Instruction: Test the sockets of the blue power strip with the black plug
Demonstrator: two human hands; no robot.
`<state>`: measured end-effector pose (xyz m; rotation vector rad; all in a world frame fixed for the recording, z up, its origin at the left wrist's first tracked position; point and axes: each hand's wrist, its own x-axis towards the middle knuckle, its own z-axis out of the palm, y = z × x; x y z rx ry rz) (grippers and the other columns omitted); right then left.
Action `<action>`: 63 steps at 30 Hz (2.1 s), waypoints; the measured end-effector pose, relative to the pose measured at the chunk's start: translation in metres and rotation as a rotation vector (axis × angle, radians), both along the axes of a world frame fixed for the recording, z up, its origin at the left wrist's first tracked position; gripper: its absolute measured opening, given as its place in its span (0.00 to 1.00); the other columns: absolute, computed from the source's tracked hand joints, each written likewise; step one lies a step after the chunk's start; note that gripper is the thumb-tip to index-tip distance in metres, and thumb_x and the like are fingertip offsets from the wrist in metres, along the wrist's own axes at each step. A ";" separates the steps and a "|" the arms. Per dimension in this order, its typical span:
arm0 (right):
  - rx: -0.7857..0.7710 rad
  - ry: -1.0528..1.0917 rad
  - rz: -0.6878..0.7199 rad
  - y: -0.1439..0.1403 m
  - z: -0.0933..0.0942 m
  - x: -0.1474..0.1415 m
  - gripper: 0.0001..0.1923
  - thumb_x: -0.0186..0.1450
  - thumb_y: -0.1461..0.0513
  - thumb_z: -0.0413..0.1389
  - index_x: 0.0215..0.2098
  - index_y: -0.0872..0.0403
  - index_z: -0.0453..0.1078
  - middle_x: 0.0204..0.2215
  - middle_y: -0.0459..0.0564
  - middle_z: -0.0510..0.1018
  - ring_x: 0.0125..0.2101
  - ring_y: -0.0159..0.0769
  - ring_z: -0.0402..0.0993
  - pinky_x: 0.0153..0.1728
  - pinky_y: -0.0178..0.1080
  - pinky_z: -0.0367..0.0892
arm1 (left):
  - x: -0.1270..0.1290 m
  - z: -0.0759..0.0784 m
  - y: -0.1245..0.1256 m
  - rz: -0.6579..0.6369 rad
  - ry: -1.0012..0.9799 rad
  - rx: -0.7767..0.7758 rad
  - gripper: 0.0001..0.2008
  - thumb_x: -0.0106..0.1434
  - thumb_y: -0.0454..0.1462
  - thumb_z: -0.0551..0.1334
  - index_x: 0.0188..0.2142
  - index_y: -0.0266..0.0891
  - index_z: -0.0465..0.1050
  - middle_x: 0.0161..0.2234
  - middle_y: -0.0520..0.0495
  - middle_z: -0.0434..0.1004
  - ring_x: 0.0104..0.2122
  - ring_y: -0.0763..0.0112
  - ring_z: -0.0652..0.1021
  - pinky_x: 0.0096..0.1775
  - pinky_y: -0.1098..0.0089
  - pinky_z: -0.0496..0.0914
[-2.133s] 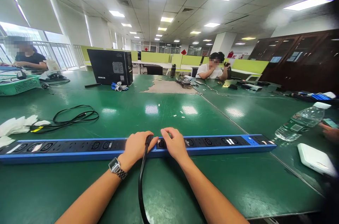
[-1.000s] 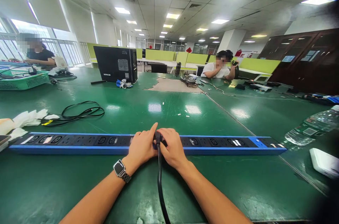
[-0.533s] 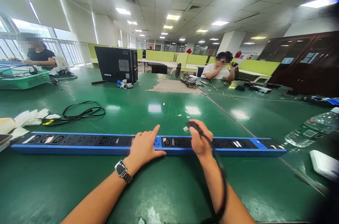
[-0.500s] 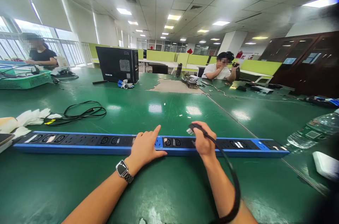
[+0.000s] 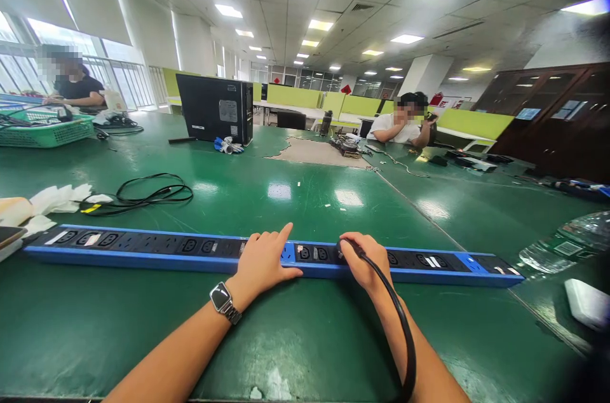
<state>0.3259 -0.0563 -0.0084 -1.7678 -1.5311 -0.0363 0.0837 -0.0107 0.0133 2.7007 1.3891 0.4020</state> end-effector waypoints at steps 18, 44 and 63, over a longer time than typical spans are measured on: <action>0.085 -0.001 -0.047 -0.011 -0.013 -0.024 0.23 0.69 0.48 0.44 0.46 0.53 0.72 0.43 0.54 0.80 0.43 0.44 0.76 0.45 0.44 0.68 | -0.002 -0.001 -0.001 -0.018 -0.023 0.014 0.44 0.55 0.57 0.65 0.65 0.42 0.53 0.51 0.40 0.75 0.50 0.53 0.74 0.52 0.56 0.64; 0.159 -0.253 -0.010 -0.018 -0.029 -0.016 0.21 0.68 0.50 0.49 0.49 0.54 0.72 0.45 0.55 0.80 0.50 0.47 0.72 0.54 0.50 0.61 | -0.003 -0.001 -0.002 -0.031 -0.023 0.031 0.43 0.56 0.56 0.64 0.65 0.42 0.54 0.51 0.41 0.75 0.50 0.53 0.74 0.52 0.57 0.63; 0.219 -0.059 -0.048 -0.016 -0.023 -0.017 0.25 0.65 0.42 0.50 0.38 0.52 0.77 0.40 0.54 0.81 0.44 0.45 0.73 0.49 0.47 0.61 | -0.002 -0.001 -0.001 -0.045 -0.007 0.036 0.42 0.58 0.57 0.63 0.65 0.42 0.54 0.51 0.40 0.75 0.50 0.53 0.74 0.52 0.56 0.64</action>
